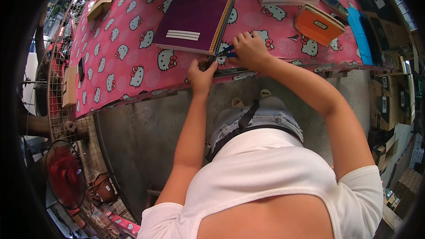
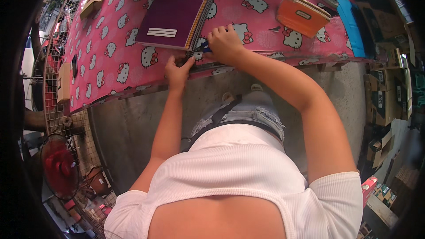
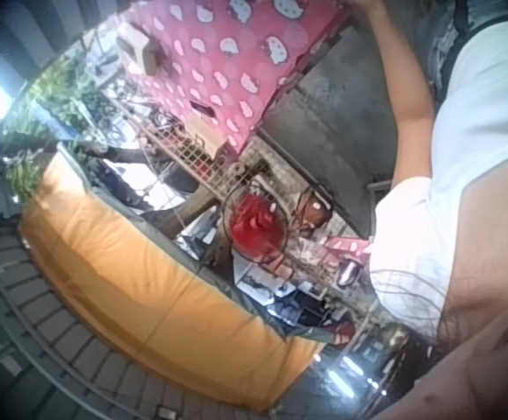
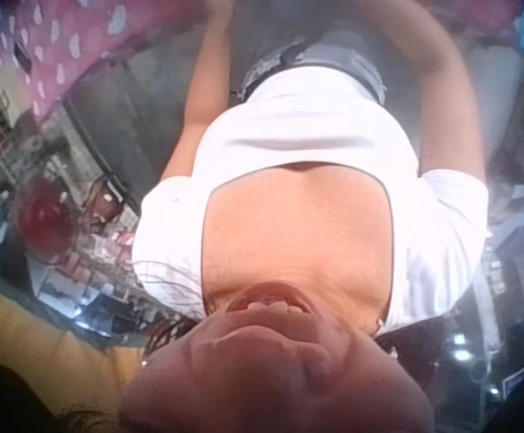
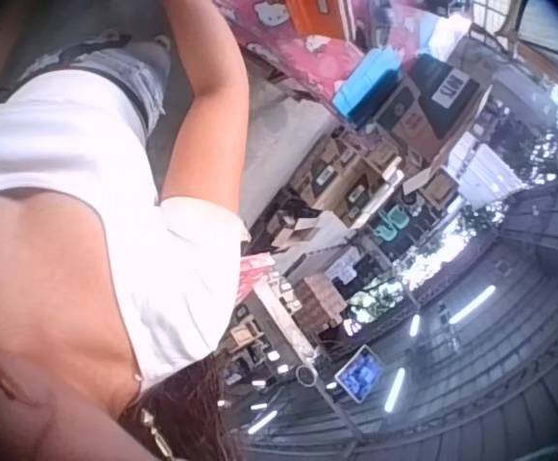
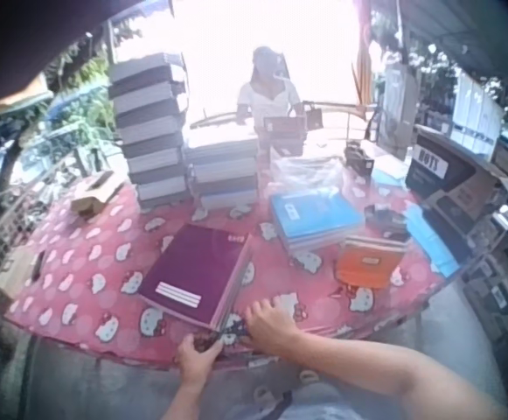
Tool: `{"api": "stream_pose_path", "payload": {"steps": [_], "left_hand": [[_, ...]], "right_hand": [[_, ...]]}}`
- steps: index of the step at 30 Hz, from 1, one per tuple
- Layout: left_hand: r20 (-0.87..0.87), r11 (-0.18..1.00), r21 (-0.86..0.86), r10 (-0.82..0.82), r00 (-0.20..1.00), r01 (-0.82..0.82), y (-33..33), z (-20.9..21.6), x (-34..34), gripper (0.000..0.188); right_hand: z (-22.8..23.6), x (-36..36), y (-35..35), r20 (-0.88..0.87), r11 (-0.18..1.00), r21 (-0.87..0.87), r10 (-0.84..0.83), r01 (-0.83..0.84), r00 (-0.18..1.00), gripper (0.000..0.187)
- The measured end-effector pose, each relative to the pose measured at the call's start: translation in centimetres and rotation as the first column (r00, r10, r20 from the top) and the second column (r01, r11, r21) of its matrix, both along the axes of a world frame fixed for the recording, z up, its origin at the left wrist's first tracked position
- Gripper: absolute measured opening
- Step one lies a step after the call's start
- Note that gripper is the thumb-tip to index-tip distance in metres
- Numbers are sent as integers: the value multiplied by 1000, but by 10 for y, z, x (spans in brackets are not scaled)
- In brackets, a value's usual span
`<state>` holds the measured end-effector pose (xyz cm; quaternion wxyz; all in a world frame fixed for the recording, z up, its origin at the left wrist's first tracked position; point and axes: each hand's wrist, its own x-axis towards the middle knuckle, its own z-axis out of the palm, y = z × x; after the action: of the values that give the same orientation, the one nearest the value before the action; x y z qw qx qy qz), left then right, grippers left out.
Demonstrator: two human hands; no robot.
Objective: The person tapes the spines of several spiral-bound notebooks using a tape dispenser and blue tape, and then uses a pair of snips to trim the ends of the tape.
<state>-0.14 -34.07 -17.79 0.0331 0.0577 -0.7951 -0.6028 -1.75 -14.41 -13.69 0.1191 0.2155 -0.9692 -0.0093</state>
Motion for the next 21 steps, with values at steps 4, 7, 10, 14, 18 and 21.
{"api": "stream_pose_path", "payload": {"steps": [4, 7, 10, 14, 18, 21], "left_hand": [[-42, 999, 51, -16, 999, 18, -4, -1, -1, 30], [-31, 996, 79, -32, 999, 34, -4, -3, 0, 31], [-18, 998, 67, -20, 1000, 21, -4, -4, 0, 32], [-22, 1000, 14, -11, 1000, 12, -1, 0, 2, 34], [-30, 994, -111, -1, 1000, -2, 2, 2, 2, 33], [-22, 999, -23, 22, 1000, -22, -1, -5, 1, 32]], "right_hand": [[2, 4, -2, 28, 998, -49, -48, 49, 998, 59], [2, 3, -1, 36, 998, -28, -58, 59, 998, 59], [-1, 1, 0, 45, 999, -33, -40, 41, 998, 60], [-1, -2, -2, 12, 999, -37, -23, 24, 1000, 57], [8, -4, -3, 156, 999, -20, -31, 34, 987, 51], [30, -8, -8, 495, 998, -22, -43, 62, 868, 47]]}}
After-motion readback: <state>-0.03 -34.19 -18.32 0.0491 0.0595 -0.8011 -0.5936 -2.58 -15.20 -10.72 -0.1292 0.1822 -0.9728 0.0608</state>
